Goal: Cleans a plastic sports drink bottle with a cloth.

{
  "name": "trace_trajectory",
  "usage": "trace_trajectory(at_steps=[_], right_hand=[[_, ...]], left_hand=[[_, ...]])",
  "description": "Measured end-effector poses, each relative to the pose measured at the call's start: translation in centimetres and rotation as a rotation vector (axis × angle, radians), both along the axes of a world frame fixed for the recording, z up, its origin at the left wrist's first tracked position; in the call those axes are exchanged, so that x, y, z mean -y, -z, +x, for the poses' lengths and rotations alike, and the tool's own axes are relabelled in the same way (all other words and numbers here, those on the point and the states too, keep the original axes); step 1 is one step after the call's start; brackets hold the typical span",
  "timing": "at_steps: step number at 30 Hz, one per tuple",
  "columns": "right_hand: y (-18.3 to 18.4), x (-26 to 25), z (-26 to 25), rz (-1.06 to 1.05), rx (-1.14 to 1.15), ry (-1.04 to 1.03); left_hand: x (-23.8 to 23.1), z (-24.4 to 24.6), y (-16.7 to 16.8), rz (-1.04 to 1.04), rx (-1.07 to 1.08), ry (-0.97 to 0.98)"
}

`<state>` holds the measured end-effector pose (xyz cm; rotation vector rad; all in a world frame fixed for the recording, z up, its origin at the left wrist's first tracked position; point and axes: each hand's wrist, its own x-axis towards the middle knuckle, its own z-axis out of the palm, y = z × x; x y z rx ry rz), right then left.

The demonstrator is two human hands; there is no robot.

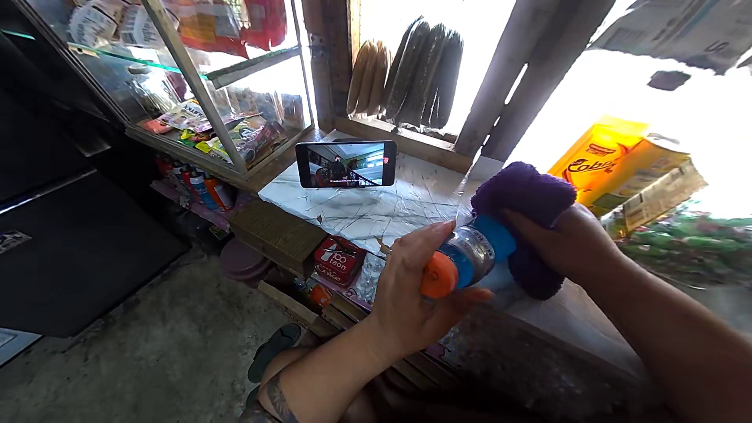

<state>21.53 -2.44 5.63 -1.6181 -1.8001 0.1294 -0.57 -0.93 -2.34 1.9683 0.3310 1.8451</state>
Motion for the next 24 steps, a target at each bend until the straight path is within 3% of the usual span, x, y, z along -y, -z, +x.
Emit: trace_trajectory(at_steps=[5,14,24], right_hand=[[0.05,-0.13,0.41,0.024,0.032,0.042],[0.06,-0.14,0.32,0.029,0.023,0.042],[0.06,-0.02,1.1,-0.078,-0.142,-0.109]], left_hand=[[0.34,0.21,0.12,0.075,0.004,0.005],[0.44,-0.12,-0.31,0.002,0.064,0.139],[0.9,-0.08,-0.13,0.079,-0.031,0.121]])
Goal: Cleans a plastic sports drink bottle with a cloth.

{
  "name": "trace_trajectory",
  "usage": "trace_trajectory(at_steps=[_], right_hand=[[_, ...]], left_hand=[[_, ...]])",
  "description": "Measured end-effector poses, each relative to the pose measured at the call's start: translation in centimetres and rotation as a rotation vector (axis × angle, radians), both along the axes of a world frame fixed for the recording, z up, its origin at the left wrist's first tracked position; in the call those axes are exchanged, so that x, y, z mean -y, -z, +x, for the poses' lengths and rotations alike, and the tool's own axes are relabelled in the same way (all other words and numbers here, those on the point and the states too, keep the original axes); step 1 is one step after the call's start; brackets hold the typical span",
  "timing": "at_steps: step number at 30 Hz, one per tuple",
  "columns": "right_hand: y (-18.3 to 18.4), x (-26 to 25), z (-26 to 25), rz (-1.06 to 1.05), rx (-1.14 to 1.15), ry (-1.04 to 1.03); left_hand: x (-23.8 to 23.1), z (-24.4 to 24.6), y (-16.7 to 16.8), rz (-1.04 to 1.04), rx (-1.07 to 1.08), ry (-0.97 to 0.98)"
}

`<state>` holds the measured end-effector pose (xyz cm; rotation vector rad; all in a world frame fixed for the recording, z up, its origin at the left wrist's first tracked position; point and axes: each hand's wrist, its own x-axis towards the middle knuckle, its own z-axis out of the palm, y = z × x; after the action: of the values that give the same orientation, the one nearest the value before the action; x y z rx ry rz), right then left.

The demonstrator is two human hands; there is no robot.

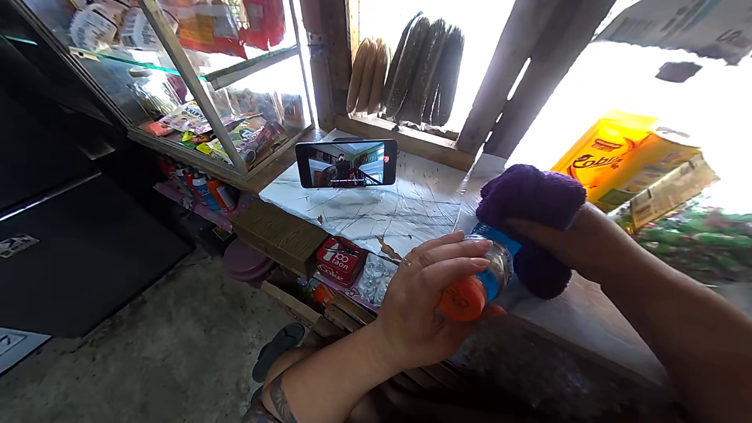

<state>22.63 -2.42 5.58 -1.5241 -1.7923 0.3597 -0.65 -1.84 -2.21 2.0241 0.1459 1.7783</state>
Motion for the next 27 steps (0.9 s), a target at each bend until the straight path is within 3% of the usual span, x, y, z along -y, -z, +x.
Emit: trace_trajectory(at_steps=[7,14,16,20,23,27], right_hand=[[-0.8,-0.4,2.0,-0.103,0.04,-0.034],[-0.7,-0.3,3.0,-0.168,-0.119,-0.101],[0.0,-0.3,3.3,-0.123,-0.127,-0.195],[0.4,-0.7,2.5,0.145,0.213,-0.442],[0.0,0.1,0.6,0.243,0.381,-0.4],[0.6,0.2,-0.3,0.361,0.359,-0.335]], left_hand=[[0.1,0.0,0.1,-0.005,-0.003,0.051],[-0.4,-0.1,-0.1,-0.011,0.01,0.063],[-0.4,0.0,0.0,-0.014,0.015,0.081],[-0.3,0.0,0.0,-0.002,-0.003,0.074],[-0.1,0.0,-0.2,0.009,-0.027,0.067],[1.4,-1.3,-1.8,-0.013,-0.15,-0.013]])
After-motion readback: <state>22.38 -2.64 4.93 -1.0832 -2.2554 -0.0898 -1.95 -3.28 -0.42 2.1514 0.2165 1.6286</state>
